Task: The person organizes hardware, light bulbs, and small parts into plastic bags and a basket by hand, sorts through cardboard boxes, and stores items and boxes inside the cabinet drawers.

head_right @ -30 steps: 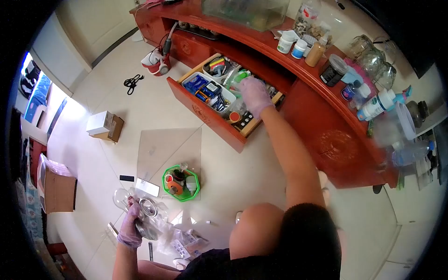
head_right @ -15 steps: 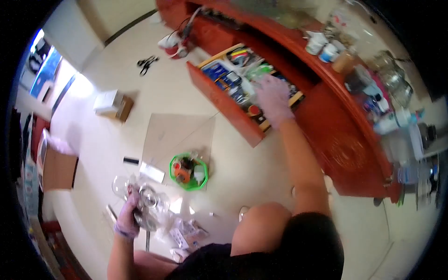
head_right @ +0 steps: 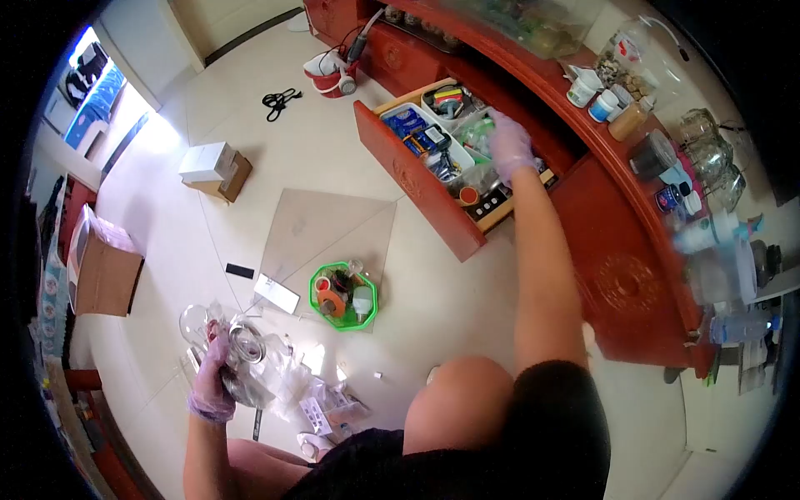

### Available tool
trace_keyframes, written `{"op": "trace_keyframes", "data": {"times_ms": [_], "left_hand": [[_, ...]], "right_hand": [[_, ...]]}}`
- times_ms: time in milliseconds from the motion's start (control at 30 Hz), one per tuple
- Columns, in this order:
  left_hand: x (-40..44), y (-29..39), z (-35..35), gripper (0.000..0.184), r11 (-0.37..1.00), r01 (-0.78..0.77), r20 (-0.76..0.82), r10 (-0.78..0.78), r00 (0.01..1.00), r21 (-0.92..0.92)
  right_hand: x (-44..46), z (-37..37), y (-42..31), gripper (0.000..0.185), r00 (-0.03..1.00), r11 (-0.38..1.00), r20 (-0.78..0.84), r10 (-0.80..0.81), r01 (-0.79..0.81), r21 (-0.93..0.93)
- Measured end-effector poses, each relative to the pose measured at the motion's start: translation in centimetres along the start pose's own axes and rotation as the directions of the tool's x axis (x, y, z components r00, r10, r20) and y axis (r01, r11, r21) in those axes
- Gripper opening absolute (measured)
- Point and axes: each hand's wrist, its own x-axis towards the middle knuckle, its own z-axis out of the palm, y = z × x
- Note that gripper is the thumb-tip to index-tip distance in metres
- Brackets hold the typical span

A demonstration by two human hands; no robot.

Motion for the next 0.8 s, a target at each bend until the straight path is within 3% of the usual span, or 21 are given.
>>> {"op": "trace_keyframes", "data": {"times_ms": [67, 133, 233, 300, 333, 433, 500, 533, 567, 600, 667, 767, 800], "left_hand": [[0.1, -0.3, -1.1, 0.048, 0.999, 0.03, -0.002, -0.03, 1.0, -0.044], [0.1, 0.0, -1.2, 0.047, 0.999, 0.04, -0.032, -0.04, 0.999, -0.007], [-0.3, 0.0, -0.7, 0.05, 0.998, 0.051, -0.108, -0.055, 0.993, -0.04], [-0.8, -0.5, -1.2, 0.057, 0.991, 0.047, -0.143, -0.064, 0.988, -0.123], [-1.5, -0.3, -0.6, 0.063, 0.986, 0.008, -0.119, -0.028, 0.993, -0.164], [-2.2, 0.2, 0.7, 0.065, 0.986, -0.002, -0.125, -0.019, 0.992, -0.166], [-2.1, 0.1, 0.3, 0.068, 0.99, 0.015, -0.096, -0.028, 0.995, -0.14], [-2.2, -0.1, 0.1, 0.066, 0.985, 0.036, -0.104, -0.054, 0.993, -0.168], [-2.3, 0.0, 0.0, 0.065, 0.98, 0.058, -0.115, -0.081, 0.99, -0.191], [-2.4, 0.3, 0.9, 0.065, 0.981, 0.057, -0.124, -0.081, 0.989, -0.187], [-2.8, 1.1, 3.6, 0.057, 0.989, -0.083, -0.257, 0.05, 0.965, -0.12], [-3.7, 1.1, 3.7, 0.052, 0.987, -0.041, -0.363, -0.018, 0.932, -0.152], [-3.5, 1.2, 3.3, 0.051, 0.988, 0.043, -0.272, -0.082, 0.959, -0.147]], "right_hand": [[1.2, 1.4, -0.3, 0.027, 0.998, 0.994, 0.033, -0.047, 0.05, -0.094], [2.3, 2.7, -0.4, 0.027, 0.961, 0.868, 0.245, -0.128, 0.228, -0.442], [2.7, 1.9, -1.4, 0.026, 0.94, 0.79, 0.282, -0.193, 0.32, -0.523], [2.2, -1.9, -4.9, 0.023, 0.986, 0.947, 0.156, -0.067, 0.112, -0.299], [2.0, -3.2, -6.2, 0.021, 0.997, 0.984, 0.005, -0.077, 0.076, -0.158], [5.4, -2.5, -5.0, 0.018, 0.933, 0.96, -0.225, -0.279, 0.277, -0.042], [7.4, -0.3, -4.4, 0.017, 0.904, 0.933, -0.231, -0.36, 0.349, -0.089], [8.2, 0.9, -4.6, 0.021, 0.983, 0.969, 0.012, -0.183, 0.178, 0.173], [8.9, 1.8, -4.4, 0.033, 0.957, 0.971, 0.272, -0.099, 0.152, -0.183], [8.4, 2.6, -4.5, 0.033, 0.956, 0.973, 0.276, -0.1, 0.152, -0.174], [6.8, 3.6, -4.3, 0.072, 0.882, 0.873, 0.459, -0.108, 0.305, -0.381], [5.7, 4.7, -5.2, 0.069, 0.853, 0.797, 0.492, -0.175, 0.416, -0.438], [5.6, 5.3, -4.8, 0.07, 0.846, 0.818, 0.472, -0.248, 0.444, -0.365]]}}
